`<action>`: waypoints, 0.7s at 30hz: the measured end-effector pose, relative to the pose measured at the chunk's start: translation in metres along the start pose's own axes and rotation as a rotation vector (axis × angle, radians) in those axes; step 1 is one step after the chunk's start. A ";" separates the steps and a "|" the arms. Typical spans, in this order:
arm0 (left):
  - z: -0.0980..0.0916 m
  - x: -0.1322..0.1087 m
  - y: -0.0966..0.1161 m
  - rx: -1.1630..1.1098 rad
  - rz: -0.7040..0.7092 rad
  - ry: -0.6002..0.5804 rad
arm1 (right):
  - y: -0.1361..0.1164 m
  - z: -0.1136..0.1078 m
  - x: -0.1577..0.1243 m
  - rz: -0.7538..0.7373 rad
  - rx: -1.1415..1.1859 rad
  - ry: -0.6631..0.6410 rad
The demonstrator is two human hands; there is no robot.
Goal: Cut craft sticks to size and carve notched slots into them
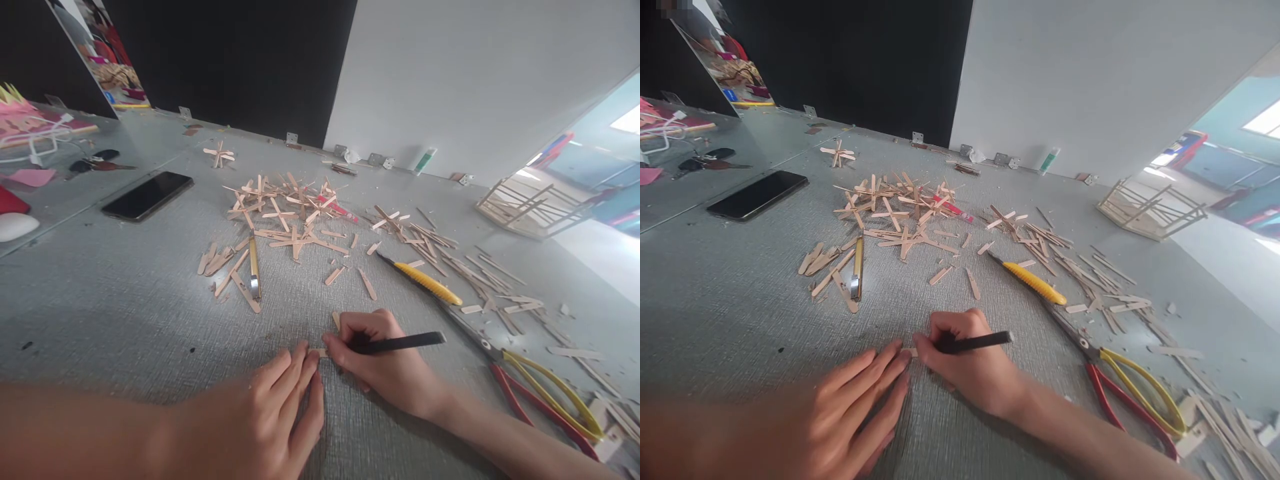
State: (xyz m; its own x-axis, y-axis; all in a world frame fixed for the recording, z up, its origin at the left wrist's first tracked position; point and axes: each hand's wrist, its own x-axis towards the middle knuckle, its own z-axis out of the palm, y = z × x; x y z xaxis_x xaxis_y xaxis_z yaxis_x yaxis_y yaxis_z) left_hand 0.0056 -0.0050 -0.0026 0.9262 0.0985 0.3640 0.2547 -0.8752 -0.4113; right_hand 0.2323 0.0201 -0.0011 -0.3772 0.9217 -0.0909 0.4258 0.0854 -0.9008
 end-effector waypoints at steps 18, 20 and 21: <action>0.000 -0.001 -0.002 0.000 0.001 -0.011 | 0.004 -0.005 0.001 0.083 0.221 -0.051; 0.000 -0.001 -0.002 0.002 0.003 -0.004 | 0.004 -0.002 0.000 0.072 0.177 -0.042; 0.000 -0.001 -0.002 0.001 0.004 0.000 | 0.004 -0.002 0.000 0.068 0.153 -0.034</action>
State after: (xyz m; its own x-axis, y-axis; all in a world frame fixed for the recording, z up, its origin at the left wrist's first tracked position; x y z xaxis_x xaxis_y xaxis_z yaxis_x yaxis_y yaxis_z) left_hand 0.0045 -0.0036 -0.0018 0.9272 0.0953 0.3622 0.2513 -0.8753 -0.4131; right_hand 0.2352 0.0213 -0.0040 -0.3808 0.9097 -0.1658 0.3220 -0.0376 -0.9460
